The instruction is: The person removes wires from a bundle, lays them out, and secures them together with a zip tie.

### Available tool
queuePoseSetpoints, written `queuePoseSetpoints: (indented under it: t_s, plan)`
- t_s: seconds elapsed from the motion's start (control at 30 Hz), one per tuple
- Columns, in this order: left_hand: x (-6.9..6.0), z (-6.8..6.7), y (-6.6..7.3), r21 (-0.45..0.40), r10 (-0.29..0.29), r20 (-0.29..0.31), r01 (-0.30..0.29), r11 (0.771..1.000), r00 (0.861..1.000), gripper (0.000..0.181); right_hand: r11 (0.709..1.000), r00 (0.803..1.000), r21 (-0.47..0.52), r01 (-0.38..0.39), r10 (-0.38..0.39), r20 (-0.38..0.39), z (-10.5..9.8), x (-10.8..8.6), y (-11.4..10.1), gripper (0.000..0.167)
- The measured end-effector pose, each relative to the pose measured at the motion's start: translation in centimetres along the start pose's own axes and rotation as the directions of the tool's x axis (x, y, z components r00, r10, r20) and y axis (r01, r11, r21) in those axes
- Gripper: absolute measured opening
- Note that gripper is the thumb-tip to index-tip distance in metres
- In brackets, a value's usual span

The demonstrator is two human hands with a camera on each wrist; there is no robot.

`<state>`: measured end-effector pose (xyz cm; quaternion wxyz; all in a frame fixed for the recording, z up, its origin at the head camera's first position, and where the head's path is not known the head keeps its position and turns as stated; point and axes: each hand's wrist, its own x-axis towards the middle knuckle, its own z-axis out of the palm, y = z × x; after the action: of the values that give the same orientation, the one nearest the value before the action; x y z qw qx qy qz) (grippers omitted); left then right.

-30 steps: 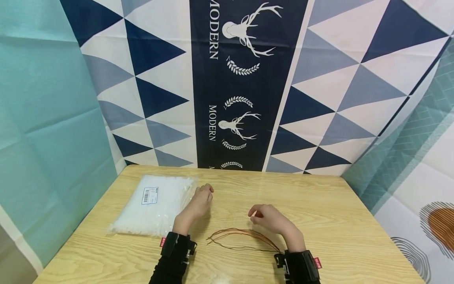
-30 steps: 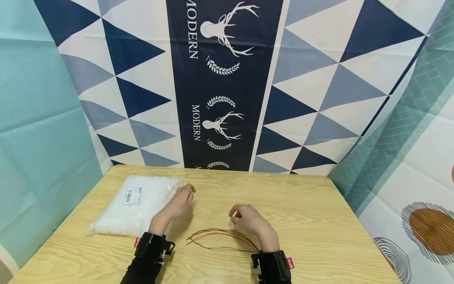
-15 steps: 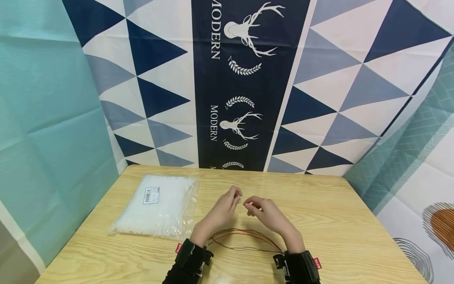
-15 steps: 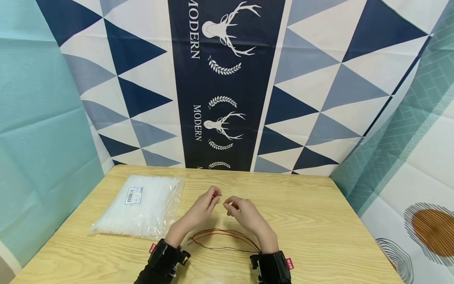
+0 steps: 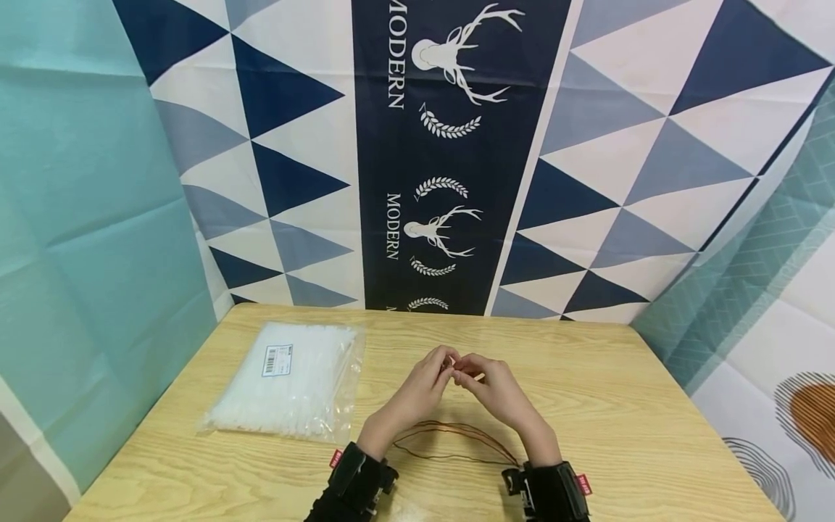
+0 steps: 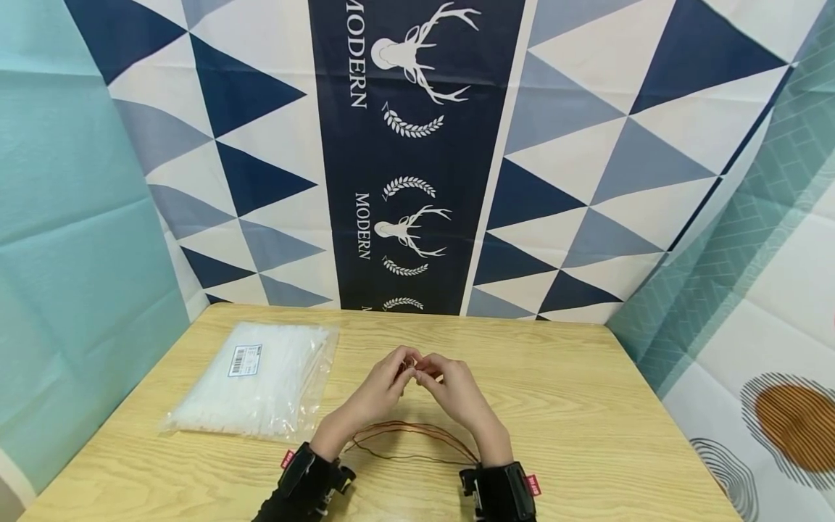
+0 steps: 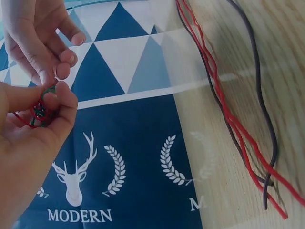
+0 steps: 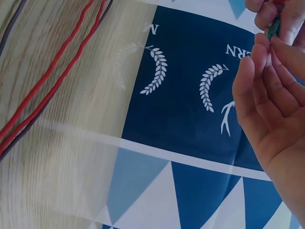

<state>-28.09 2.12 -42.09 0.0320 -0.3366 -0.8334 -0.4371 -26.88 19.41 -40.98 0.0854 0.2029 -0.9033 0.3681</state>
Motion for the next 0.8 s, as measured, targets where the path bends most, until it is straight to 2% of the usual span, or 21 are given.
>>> queuePoseSetpoints:
  t_s: [0.13, 0.27, 0.37, 0.53, 0.67, 0.8]
  plan:
    - [-0.1, 0.1, 0.4, -0.04, -0.048, 0.033, 0.049, 0.998, 0.998, 0.018, 1.0, 1.0, -0.023, 0.011, -0.011, -0.01, 0.1, -0.1, 0.0, 0.013]
    - [-0.3, 0.1, 0.5, -0.001, -0.12, 0.028, 0.12, 0.993, 0.992, 0.021, 0.999, 1.0, -0.031, 0.012, -0.013, -0.015, 0.2, -0.2, 0.0, 0.008]
    - [-0.4, 0.0, 0.3, 0.027, -0.153, 0.028, 0.152, 0.988, 0.988, 0.023, 0.999, 1.0, -0.031, 0.018, -0.018, -0.018, 0.2, -0.3, 0.0, 0.007]
    - [-0.5, -0.6, -0.2, 0.038, -0.134, 0.05, 0.132, 0.991, 0.99, 0.023, 0.999, 0.999, -0.035, 0.031, -0.032, -0.018, -0.1, -0.5, 0.3, 0.011]
    - [-0.6, -1.2, -0.5, 0.027, -0.109, 0.11, 0.107, 0.994, 0.988, 0.025, 1.0, 1.0, -0.014, 0.006, -0.006, -0.007, -0.8, -0.7, 0.5, 0.018]
    - [-0.7, -1.8, -0.5, 0.0, -0.098, 0.136, 0.099, 0.995, 0.986, 0.025, 1.0, 1.0, -0.011, -0.012, 0.012, -0.002, -1.4, -1.0, 0.6, 0.022]
